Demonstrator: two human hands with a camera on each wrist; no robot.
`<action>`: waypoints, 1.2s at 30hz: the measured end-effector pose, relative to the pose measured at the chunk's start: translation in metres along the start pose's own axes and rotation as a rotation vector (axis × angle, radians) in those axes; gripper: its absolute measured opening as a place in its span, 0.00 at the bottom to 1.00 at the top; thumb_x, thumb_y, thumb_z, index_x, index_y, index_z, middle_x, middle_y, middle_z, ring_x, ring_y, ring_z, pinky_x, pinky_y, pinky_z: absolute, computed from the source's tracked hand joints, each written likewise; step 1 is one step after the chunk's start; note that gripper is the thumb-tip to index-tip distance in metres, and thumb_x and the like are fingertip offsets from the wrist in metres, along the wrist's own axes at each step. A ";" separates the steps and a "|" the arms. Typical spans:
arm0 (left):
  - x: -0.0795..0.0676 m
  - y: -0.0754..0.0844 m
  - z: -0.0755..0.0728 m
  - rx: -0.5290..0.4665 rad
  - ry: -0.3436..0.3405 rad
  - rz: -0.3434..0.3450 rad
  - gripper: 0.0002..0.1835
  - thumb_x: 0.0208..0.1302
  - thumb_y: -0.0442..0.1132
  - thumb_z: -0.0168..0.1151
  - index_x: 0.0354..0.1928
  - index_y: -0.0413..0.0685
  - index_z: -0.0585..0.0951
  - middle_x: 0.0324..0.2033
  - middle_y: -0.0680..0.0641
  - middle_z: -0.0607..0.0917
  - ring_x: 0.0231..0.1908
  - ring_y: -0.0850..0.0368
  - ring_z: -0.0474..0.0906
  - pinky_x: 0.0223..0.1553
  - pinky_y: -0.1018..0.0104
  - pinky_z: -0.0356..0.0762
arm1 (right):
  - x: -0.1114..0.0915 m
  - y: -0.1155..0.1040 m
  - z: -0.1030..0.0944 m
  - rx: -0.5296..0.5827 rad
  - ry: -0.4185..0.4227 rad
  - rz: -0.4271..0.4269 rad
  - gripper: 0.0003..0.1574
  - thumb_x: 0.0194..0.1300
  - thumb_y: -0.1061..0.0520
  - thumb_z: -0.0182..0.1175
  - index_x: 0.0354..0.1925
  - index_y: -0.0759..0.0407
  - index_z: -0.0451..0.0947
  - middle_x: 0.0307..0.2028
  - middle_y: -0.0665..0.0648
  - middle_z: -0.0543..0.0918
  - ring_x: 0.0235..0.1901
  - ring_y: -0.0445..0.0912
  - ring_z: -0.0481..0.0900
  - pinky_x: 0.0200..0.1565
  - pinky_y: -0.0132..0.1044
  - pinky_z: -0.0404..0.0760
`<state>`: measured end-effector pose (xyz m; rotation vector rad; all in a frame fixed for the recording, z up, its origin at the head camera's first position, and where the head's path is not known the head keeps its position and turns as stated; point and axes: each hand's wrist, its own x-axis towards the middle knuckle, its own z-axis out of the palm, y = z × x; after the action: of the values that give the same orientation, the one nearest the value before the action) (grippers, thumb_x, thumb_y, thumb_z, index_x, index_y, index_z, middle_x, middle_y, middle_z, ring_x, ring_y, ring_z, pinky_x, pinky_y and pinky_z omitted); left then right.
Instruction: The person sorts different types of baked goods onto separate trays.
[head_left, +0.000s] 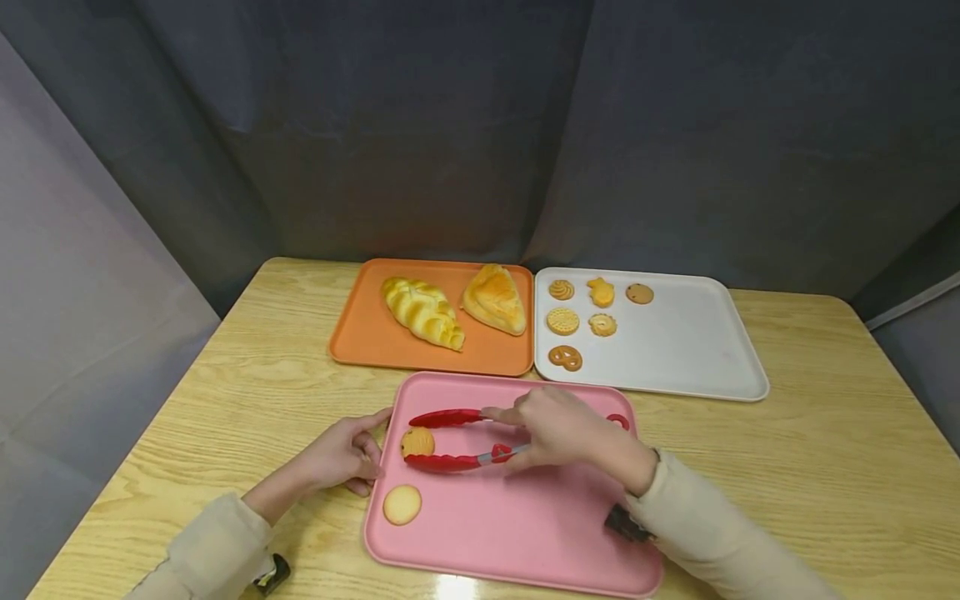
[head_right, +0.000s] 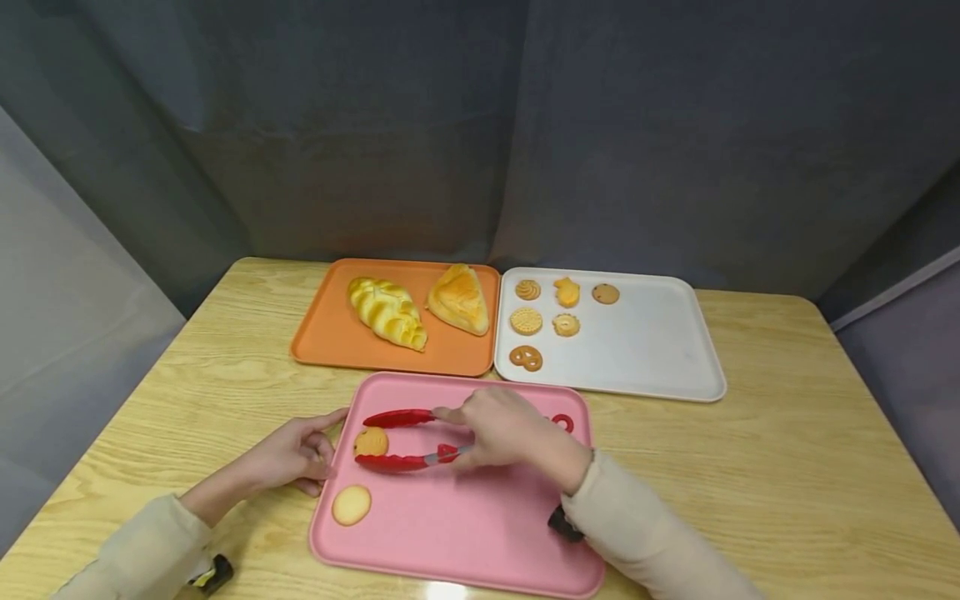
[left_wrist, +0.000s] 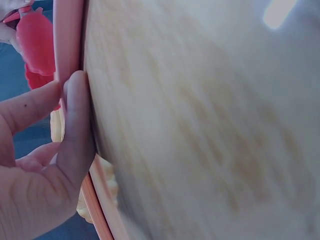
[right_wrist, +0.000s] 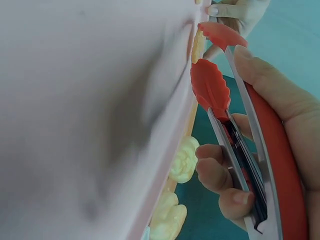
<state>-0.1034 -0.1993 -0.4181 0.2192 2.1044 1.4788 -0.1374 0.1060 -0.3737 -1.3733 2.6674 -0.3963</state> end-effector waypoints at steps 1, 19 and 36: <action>0.000 0.000 0.000 0.000 -0.001 0.001 0.43 0.50 0.20 0.57 0.68 0.34 0.49 0.24 0.41 0.76 0.18 0.56 0.74 0.20 0.59 0.80 | -0.001 0.000 -0.001 -0.003 0.005 -0.001 0.40 0.43 0.39 0.70 0.53 0.54 0.78 0.12 0.43 0.59 0.15 0.36 0.56 0.18 0.26 0.57; 0.001 -0.001 -0.001 -0.005 -0.018 0.021 0.44 0.50 0.20 0.57 0.69 0.34 0.48 0.22 0.42 0.76 0.17 0.55 0.75 0.19 0.58 0.79 | -0.019 0.009 -0.011 0.008 0.044 0.073 0.39 0.43 0.40 0.70 0.53 0.53 0.78 0.13 0.42 0.62 0.17 0.36 0.58 0.18 0.26 0.58; 0.000 0.001 -0.002 -0.005 -0.031 0.031 0.44 0.51 0.21 0.57 0.69 0.34 0.47 0.23 0.41 0.76 0.17 0.54 0.75 0.19 0.57 0.79 | -0.053 0.030 -0.014 0.054 0.071 0.216 0.40 0.42 0.41 0.71 0.52 0.56 0.78 0.11 0.43 0.63 0.14 0.35 0.55 0.17 0.27 0.60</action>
<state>-0.1041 -0.2005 -0.4171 0.2728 2.0808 1.4890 -0.1327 0.1682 -0.3694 -1.0614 2.8015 -0.4961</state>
